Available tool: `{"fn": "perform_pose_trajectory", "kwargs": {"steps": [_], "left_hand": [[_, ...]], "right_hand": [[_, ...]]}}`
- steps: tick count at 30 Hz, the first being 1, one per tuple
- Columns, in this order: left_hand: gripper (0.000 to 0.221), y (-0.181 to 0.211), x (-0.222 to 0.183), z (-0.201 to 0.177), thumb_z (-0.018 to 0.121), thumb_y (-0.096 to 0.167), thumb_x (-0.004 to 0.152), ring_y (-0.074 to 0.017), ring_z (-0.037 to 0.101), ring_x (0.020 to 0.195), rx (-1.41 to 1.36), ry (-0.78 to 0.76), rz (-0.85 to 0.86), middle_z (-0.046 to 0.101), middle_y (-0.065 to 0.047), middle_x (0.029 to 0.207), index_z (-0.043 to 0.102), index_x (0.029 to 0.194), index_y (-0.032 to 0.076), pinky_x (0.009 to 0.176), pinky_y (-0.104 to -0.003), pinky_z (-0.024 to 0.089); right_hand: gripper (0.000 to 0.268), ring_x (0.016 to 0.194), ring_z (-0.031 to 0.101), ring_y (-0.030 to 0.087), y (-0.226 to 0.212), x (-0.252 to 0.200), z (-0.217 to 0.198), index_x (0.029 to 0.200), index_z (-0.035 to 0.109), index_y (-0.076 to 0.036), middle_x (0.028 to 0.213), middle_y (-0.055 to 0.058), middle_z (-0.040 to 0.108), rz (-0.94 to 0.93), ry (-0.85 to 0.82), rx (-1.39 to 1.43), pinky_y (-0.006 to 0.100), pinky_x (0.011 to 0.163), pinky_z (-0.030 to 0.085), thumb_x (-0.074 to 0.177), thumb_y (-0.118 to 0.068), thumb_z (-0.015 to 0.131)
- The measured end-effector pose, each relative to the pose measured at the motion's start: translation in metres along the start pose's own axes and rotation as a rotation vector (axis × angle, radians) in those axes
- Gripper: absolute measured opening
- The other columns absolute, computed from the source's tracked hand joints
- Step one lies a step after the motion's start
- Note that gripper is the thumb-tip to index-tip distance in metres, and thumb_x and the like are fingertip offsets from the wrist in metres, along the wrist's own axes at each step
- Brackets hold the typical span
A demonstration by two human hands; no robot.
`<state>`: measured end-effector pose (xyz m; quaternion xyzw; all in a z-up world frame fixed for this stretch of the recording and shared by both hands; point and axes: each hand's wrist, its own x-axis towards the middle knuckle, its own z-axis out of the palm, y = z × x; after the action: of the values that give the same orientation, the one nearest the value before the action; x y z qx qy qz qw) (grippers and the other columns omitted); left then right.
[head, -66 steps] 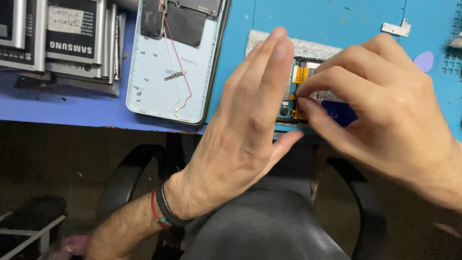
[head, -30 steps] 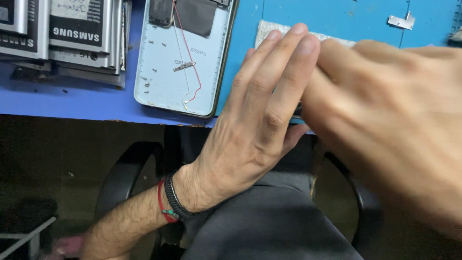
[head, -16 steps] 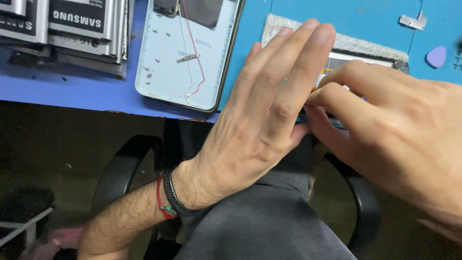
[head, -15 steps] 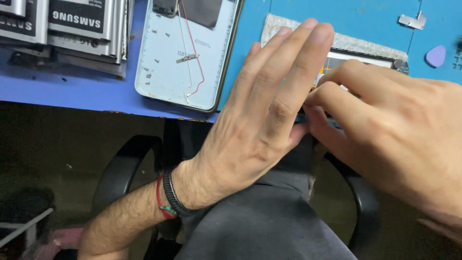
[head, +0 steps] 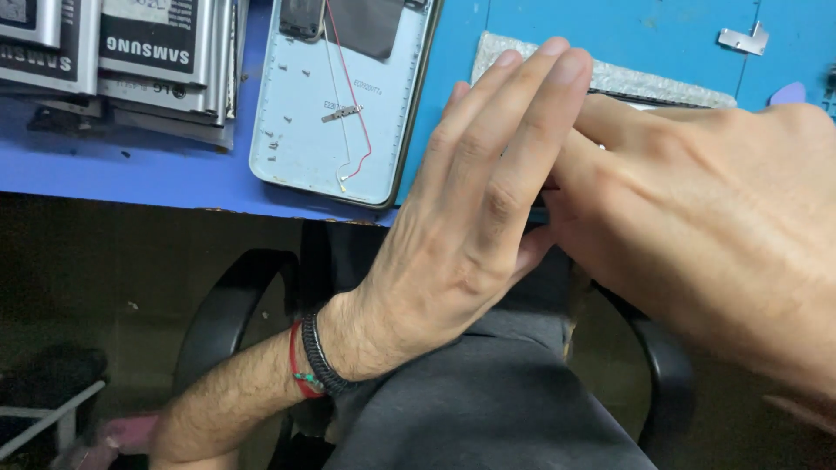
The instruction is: Technician disassembling a smartphone to remove internal components like the battery and motherboard using specialized repair tools.
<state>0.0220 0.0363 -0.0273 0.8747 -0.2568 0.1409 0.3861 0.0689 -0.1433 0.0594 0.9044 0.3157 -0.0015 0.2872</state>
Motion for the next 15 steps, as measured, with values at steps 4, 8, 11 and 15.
{"fn": "perform_pose_trajectory", "kwargs": {"steps": [4,8,11,15], "left_hand": [[0.076,0.001,0.003,0.003,0.082,-0.012,0.131,-0.0414,0.054,0.182,0.053,0.048,0.011,0.041,-0.017,0.184,0.021,0.173,0.006,0.162,-0.06,0.06],[0.073,0.0,0.001,0.006,0.076,-0.014,0.131,-0.0399,0.052,0.182,0.043,0.046,-0.004,0.04,-0.016,0.185,0.021,0.174,0.008,0.163,-0.063,0.058],[0.08,0.001,0.001,0.005,0.078,-0.016,0.126,-0.0405,0.049,0.184,0.053,0.033,0.002,0.039,-0.017,0.186,0.018,0.175,0.007,0.163,-0.065,0.059],[0.071,0.002,0.003,0.001,0.075,-0.005,0.131,-0.0407,0.051,0.182,0.055,0.027,0.006,0.041,-0.019,0.185,0.018,0.173,0.004,0.162,-0.063,0.056]], "right_hand": [[0.04,0.047,0.072,0.032,0.004,0.008,0.003,0.137,0.063,-0.03,0.095,-0.012,0.071,-0.015,0.015,0.121,0.045,0.035,0.047,0.097,-0.033,0.058],[0.032,0.063,0.079,0.029,0.006,0.013,0.001,0.124,0.06,-0.03,0.096,-0.013,0.07,-0.008,-0.13,0.133,0.043,0.037,0.054,0.1,-0.051,0.053],[0.021,0.058,0.075,0.029,0.003,0.012,0.001,0.111,0.06,-0.029,0.088,-0.012,0.067,-0.016,-0.092,0.143,0.045,0.038,0.051,0.104,-0.049,0.056],[0.013,0.05,0.068,0.019,0.001,0.011,-0.002,0.117,0.063,-0.028,0.087,-0.013,0.064,-0.074,0.035,0.064,0.04,0.034,0.05,0.104,-0.03,0.061]]}}
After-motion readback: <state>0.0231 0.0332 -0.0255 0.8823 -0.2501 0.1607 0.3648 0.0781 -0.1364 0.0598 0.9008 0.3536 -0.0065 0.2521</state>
